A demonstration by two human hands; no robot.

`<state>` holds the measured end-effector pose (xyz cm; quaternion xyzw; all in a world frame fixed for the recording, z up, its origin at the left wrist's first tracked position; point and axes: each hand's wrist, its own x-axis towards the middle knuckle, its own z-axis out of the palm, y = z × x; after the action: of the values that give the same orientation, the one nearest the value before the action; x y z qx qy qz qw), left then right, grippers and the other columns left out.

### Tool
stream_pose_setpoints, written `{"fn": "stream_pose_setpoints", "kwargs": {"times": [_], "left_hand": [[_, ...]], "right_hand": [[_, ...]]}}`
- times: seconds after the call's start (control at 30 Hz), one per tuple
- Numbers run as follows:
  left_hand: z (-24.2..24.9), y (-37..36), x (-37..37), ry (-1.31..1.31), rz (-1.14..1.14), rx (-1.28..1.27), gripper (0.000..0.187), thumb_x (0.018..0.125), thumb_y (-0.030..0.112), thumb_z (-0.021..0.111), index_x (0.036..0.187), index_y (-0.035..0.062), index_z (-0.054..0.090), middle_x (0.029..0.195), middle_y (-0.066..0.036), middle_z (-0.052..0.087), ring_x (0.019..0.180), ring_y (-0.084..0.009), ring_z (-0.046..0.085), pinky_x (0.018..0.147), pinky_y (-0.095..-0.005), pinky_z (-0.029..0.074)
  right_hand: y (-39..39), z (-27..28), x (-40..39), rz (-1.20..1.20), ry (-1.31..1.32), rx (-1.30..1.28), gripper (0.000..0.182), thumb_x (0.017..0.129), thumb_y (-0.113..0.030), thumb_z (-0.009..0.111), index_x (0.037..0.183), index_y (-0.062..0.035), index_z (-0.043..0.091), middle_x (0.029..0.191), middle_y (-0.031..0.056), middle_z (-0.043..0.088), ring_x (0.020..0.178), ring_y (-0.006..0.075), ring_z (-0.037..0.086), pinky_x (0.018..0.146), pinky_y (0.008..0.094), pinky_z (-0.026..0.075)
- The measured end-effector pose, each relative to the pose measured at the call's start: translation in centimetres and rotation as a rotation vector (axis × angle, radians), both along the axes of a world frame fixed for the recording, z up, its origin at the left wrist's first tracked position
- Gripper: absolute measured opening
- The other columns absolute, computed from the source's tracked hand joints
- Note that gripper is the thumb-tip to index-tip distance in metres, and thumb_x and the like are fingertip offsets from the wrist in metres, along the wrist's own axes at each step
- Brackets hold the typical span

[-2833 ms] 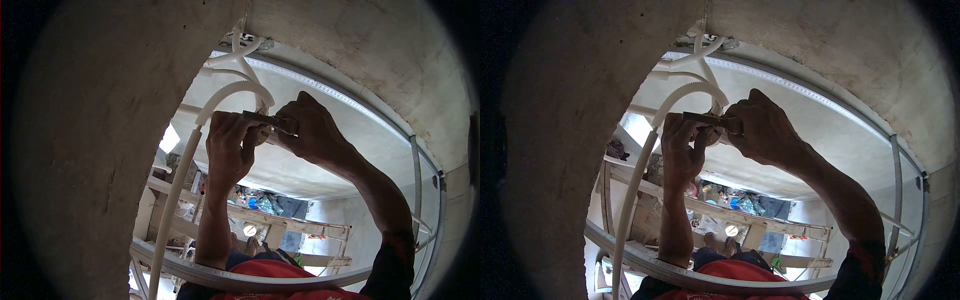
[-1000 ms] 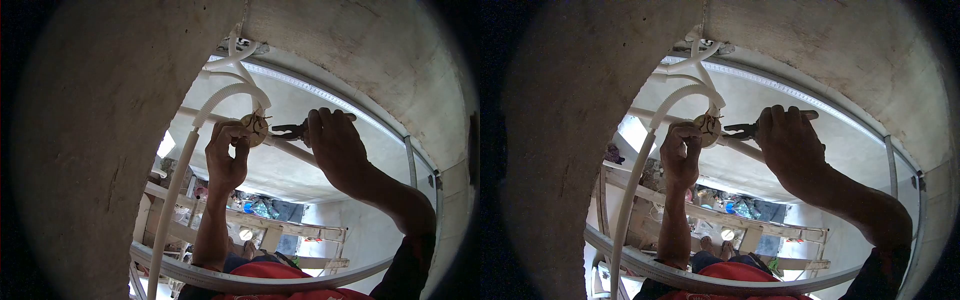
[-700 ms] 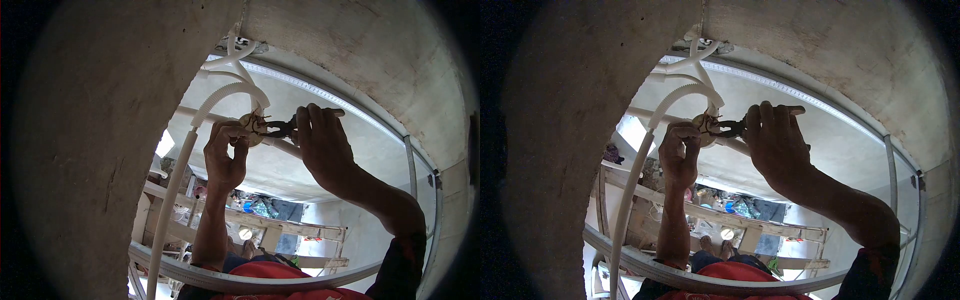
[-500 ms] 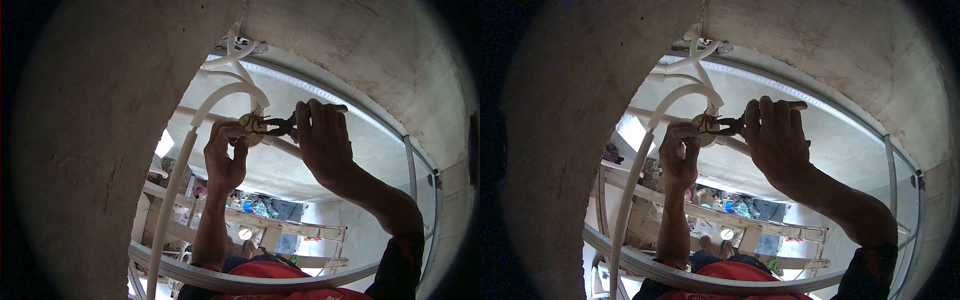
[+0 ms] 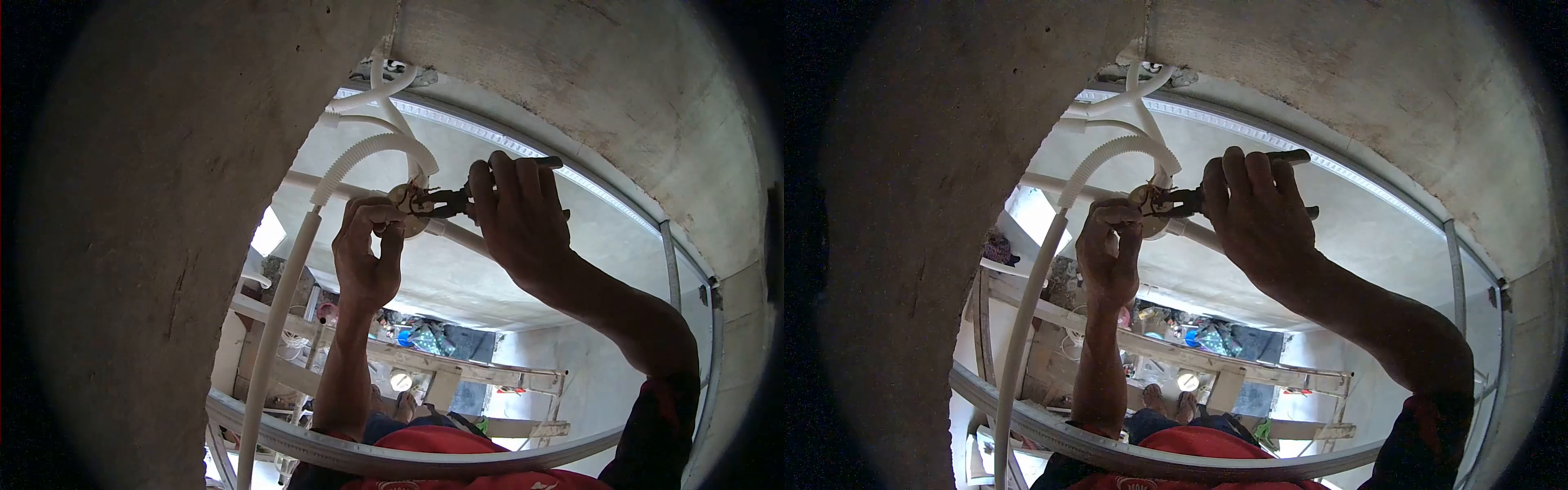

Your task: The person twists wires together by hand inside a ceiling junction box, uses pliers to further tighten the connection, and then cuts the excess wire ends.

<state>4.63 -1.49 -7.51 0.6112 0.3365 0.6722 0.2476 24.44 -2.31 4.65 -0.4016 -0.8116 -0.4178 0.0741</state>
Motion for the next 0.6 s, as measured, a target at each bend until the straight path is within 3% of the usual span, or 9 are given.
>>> {"fn": "stream_pose_setpoints", "kwargs": {"times": [0.13, 0.2, 0.3, 0.47, 0.53, 0.6], "left_hand": [[0.2, -0.5, 0.1, 0.004, 0.001, -0.011, 0.017, 0.093, -0.005, 0.066, 0.107, 0.0043, 0.063, 0.11, -0.009, 0.063, 0.096, -0.0163, 0.058, 0.084, -0.0314, 0.049], [0.9, -1.0, -0.1, 0.087, 0.004, 0.073, 0.037, 0.083, -0.001, 0.078, 0.114, 0.0081, 0.061, 0.117, -0.011, 0.064, 0.1, -0.0279, 0.058, 0.082, -0.0407, 0.05], [-0.5, -0.3, 0.1, 0.285, 0.177, 0.133, 0.053, 0.075, 0.004, 0.089, 0.117, 0.0085, 0.057, 0.118, -0.012, 0.063, 0.106, -0.0288, 0.057, 0.09, -0.0421, 0.049], [-0.9, 0.3, 0.9, 0.251, 0.195, 0.18, 0.051, 0.075, 0.006, 0.09, 0.113, 0.0084, 0.055, 0.115, -0.014, 0.062, 0.105, -0.0315, 0.056, 0.091, -0.0451, 0.048], [-1.0, 0.5, 1.5, 0.156, 0.19, 0.229, 0.046, 0.079, 0.009, 0.088, 0.112, 0.0094, 0.056, 0.112, -0.011, 0.061, 0.099, -0.0305, 0.051, 0.089, -0.0469, 0.041], [-1.1, 0.5, 1.7, 0.163, 0.197, 0.239, 0.045, 0.08, 0.01, 0.087, 0.11, 0.0093, 0.055, 0.11, -0.011, 0.06, 0.099, -0.0302, 0.05, 0.089, -0.047, 0.04]], "right_hand": [[-0.2, 0.3, 0.0, -0.013, -0.035, -0.011, 0.037, 0.086, -0.032, 0.074, 0.103, -0.0021, 0.06, 0.096, 0.0113, 0.052, 0.092, 0.025, 0.05, 0.08, 0.0441, 0.046], [-0.3, 0.6, -0.1, 0.029, -0.019, 0.006, 0.036, 0.084, -0.031, 0.076, 0.099, -0.0041, 0.058, 0.094, 0.0117, 0.05, 0.088, 0.0255, 0.05, 0.079, 0.0444, 0.045], [-0.9, 0.7, -0.1, -0.029, -0.115, -0.101, 0.035, 0.089, -0.03, 0.07, 0.102, 0.0017, 0.063, 0.091, 0.0118, 0.054, 0.087, 0.0246, 0.053, 0.079, 0.0414, 0.046], [-2.0, 1.8, -1.1, -0.079, -0.241, -0.154, 0.028, 0.093, -0.024, 0.067, 0.101, 0.0033, 0.063, 0.083, 0.0108, 0.054, 0.079, 0.0232, 0.054, 0.073, 0.0411, 0.047], [-2.5, 1.6, -1.1, -0.084, -0.249, -0.161, 0.028, 0.093, -0.023, 0.066, 0.101, 0.0039, 0.063, 0.083, 0.0115, 0.055, 0.077, 0.0228, 0.054, 0.071, 0.0404, 0.047], [-2.6, 1.5, -1.2, -0.06, -0.219, -0.199, 0.027, 0.093, -0.02, 0.067, 0.101, 0.0058, 0.063, 0.083, 0.0133, 0.058, 0.074, 0.0221, 0.055, 0.066, 0.038, 0.048]]}}
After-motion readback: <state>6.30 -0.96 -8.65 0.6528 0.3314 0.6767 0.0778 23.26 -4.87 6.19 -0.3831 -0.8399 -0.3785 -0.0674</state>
